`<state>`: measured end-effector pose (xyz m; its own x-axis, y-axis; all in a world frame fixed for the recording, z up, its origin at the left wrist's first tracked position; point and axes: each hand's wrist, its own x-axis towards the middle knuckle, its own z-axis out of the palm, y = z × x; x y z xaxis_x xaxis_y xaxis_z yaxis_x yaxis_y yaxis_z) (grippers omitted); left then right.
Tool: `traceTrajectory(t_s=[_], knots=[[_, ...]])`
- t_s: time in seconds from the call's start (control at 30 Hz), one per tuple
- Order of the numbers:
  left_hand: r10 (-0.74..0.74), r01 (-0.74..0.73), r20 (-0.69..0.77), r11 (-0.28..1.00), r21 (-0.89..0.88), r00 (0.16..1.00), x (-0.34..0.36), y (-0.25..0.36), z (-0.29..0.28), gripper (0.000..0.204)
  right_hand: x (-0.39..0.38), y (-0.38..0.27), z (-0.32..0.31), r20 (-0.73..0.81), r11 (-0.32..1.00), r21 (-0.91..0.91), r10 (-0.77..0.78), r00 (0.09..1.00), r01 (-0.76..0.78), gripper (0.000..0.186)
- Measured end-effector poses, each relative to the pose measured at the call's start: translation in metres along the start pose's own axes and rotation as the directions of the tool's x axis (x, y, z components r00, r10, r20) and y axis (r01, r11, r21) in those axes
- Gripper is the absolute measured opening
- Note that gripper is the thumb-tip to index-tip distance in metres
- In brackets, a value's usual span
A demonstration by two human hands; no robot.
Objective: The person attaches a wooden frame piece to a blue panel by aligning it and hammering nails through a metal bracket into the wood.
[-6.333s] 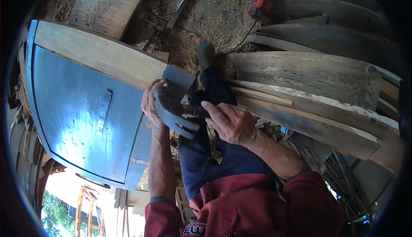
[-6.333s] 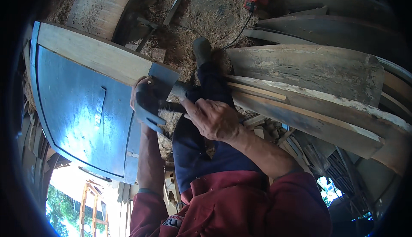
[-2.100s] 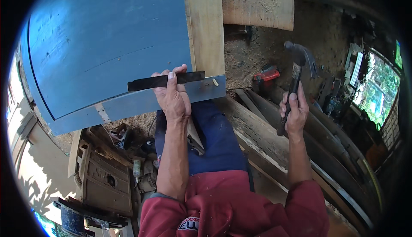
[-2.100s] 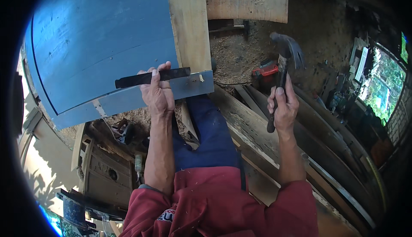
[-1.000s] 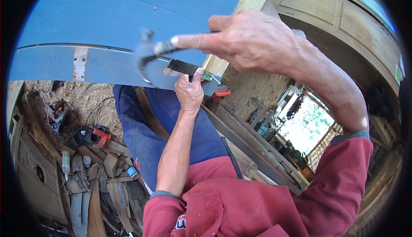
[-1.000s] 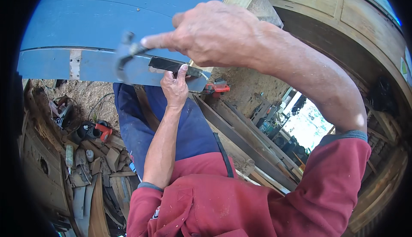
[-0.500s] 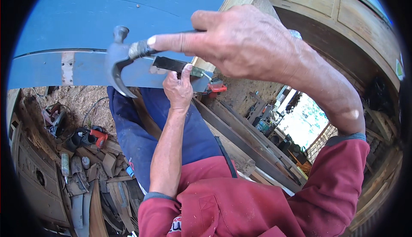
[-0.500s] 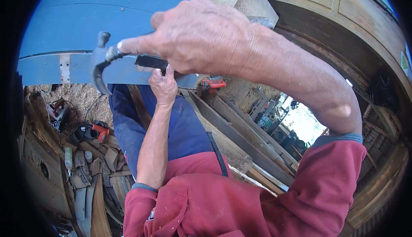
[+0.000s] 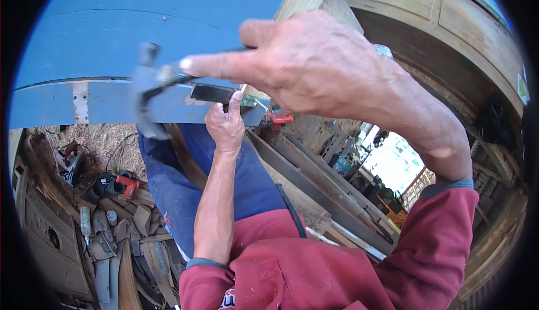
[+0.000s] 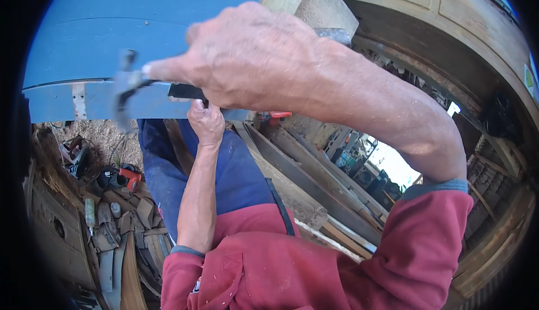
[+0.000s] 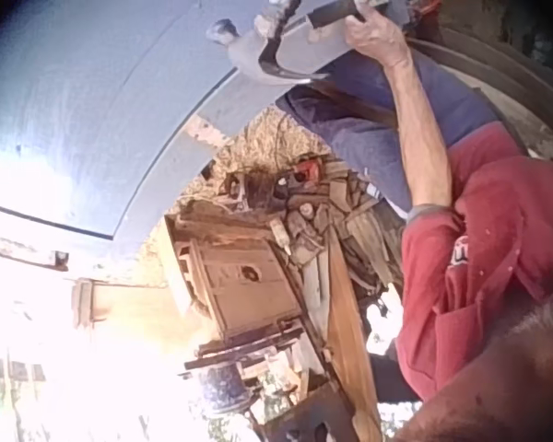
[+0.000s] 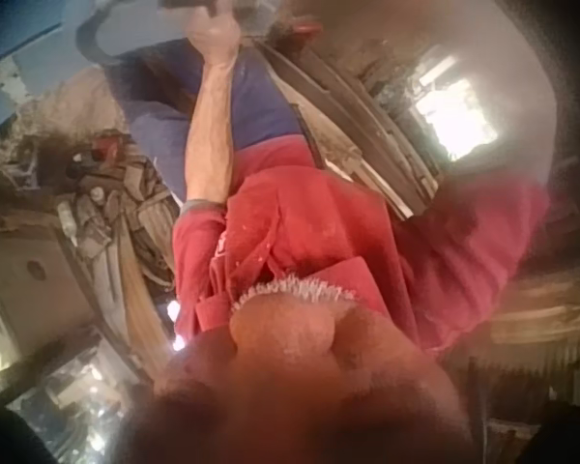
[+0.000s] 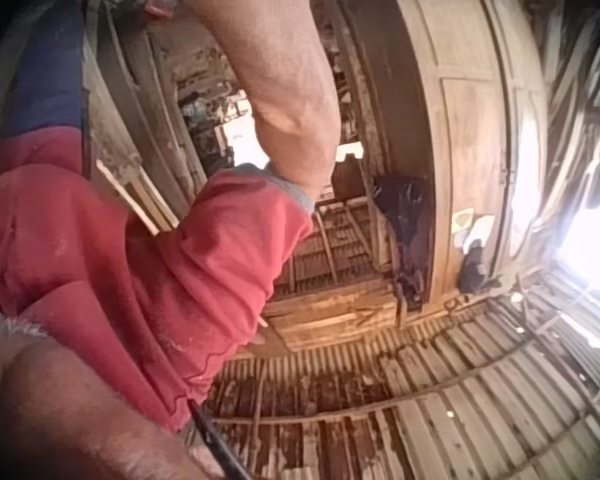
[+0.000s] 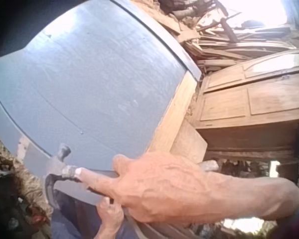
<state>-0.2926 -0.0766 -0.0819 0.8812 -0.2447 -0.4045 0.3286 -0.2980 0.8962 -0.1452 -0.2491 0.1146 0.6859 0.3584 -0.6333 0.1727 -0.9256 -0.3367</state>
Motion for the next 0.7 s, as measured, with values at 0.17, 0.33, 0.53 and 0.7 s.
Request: traceTrajectory(t_s=[0.17,0.33,0.53,0.7], knots=[[0.011,-0.012,0.02,0.999,0.048,1.0,-0.003,-0.005,0.009,0.022,-0.005,-0.001,0.009,0.13,0.998,-0.064,0.022,0.991,-0.013,0.038],[0.088,-0.091,0.05,0.994,0.062,0.995,-0.009,-0.034,-0.003,0.022,-0.005,-0.006,0.011,-0.072,0.996,0.072,-0.038,0.997,0.043,0.047],[0.15,-0.15,0.007,0.988,0.024,0.989,-0.011,-0.02,0.011,0.022,-0.005,-0.003,-0.004,0.071,1.0,-0.016,0.001,0.997,0.0,0.052],[-0.178,0.189,0.062,0.937,-0.294,0.982,0.0,-0.007,-0.007,0.013,-0.028,0.006,0.01,-0.275,0.96,0.272,0.147,0.95,-0.07,0.043]])
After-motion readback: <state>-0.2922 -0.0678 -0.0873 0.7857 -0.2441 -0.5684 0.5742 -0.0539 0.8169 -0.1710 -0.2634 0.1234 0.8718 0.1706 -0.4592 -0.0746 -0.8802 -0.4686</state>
